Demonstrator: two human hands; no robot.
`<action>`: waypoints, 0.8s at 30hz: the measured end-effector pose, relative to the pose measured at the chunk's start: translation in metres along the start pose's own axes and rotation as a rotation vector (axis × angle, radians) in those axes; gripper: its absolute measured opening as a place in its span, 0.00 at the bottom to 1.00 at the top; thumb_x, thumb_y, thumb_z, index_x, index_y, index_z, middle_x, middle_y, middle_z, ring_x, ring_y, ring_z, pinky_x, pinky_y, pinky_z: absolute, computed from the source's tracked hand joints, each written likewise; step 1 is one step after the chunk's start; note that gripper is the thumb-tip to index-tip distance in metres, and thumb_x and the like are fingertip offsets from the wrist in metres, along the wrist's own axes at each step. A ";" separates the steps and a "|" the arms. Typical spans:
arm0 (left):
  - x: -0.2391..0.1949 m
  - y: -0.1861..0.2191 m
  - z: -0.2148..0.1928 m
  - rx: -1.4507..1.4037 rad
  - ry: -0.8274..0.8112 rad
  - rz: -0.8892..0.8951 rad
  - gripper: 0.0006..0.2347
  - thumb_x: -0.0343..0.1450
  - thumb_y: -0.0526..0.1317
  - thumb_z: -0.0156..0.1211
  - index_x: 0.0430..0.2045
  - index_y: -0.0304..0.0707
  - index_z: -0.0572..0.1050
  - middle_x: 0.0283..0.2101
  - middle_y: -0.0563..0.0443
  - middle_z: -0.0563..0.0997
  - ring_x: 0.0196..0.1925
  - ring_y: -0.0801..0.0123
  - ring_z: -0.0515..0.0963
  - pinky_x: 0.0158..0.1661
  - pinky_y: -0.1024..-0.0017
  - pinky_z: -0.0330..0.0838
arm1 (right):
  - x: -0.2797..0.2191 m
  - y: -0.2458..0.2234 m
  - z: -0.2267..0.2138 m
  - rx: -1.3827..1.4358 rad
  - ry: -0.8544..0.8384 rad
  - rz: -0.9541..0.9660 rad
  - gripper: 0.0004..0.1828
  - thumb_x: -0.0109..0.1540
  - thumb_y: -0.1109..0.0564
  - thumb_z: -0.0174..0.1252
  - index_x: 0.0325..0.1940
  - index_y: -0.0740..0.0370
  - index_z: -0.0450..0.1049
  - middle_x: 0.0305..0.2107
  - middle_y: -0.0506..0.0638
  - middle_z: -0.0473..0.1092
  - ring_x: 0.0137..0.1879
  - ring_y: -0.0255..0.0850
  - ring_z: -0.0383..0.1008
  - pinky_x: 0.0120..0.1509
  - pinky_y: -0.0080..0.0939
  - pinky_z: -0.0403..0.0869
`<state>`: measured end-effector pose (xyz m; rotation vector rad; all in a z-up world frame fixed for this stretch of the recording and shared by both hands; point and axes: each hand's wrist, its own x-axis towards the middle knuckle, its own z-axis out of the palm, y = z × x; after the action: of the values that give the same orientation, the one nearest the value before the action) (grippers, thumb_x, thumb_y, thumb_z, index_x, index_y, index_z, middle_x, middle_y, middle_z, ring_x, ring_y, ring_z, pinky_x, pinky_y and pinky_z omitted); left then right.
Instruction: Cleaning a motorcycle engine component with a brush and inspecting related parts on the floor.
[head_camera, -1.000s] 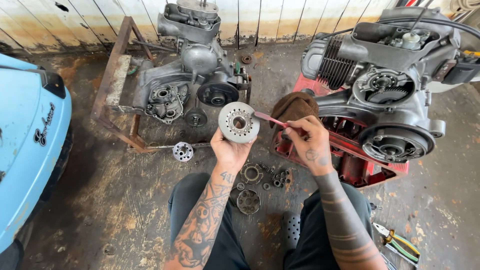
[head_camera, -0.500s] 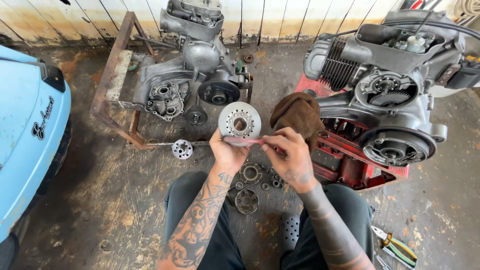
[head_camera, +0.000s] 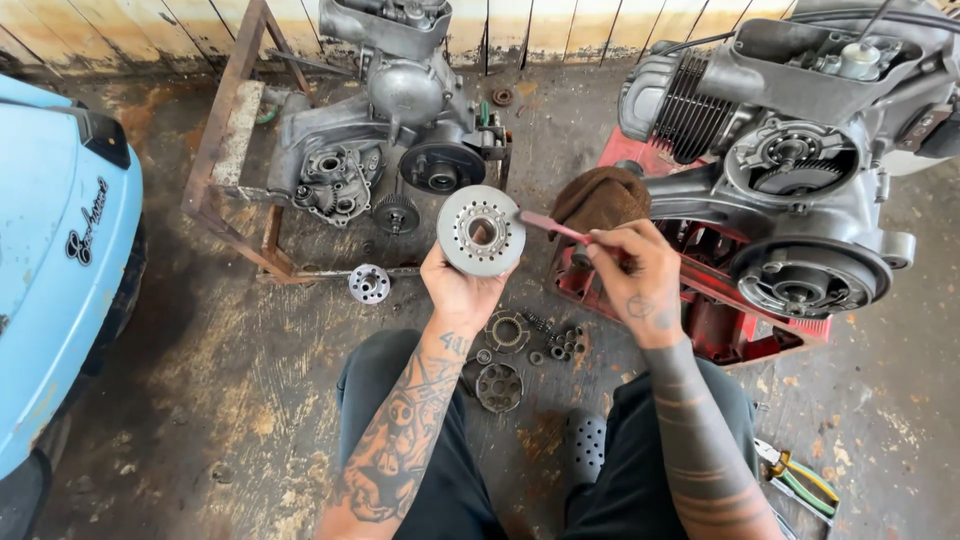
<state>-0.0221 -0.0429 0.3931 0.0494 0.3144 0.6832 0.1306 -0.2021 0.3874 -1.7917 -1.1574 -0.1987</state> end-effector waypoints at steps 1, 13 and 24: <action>-0.001 -0.001 -0.001 -0.004 0.000 0.001 0.05 0.63 0.41 0.57 0.23 0.40 0.73 0.24 0.49 0.77 0.23 0.53 0.75 0.19 0.62 0.62 | -0.001 -0.011 0.002 -0.002 -0.003 -0.003 0.08 0.59 0.60 0.71 0.41 0.53 0.83 0.35 0.53 0.75 0.41 0.51 0.79 0.46 0.46 0.75; -0.004 0.001 0.001 0.026 -0.012 -0.002 0.06 0.65 0.42 0.56 0.24 0.40 0.73 0.24 0.50 0.78 0.25 0.58 0.79 0.25 0.65 0.71 | 0.002 -0.036 0.001 -0.021 -0.024 -0.064 0.06 0.58 0.64 0.71 0.38 0.60 0.82 0.32 0.57 0.74 0.39 0.55 0.78 0.44 0.50 0.76; -0.012 0.001 0.007 0.062 0.041 -0.054 0.06 0.64 0.42 0.59 0.24 0.41 0.73 0.25 0.51 0.79 0.30 0.57 0.80 0.32 0.60 0.78 | -0.007 -0.046 0.006 0.005 -0.104 -0.139 0.07 0.57 0.61 0.71 0.39 0.53 0.85 0.32 0.54 0.75 0.40 0.48 0.77 0.49 0.46 0.75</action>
<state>-0.0291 -0.0487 0.4033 0.0859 0.3748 0.6213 0.0893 -0.1974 0.4092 -1.7359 -1.3564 -0.1859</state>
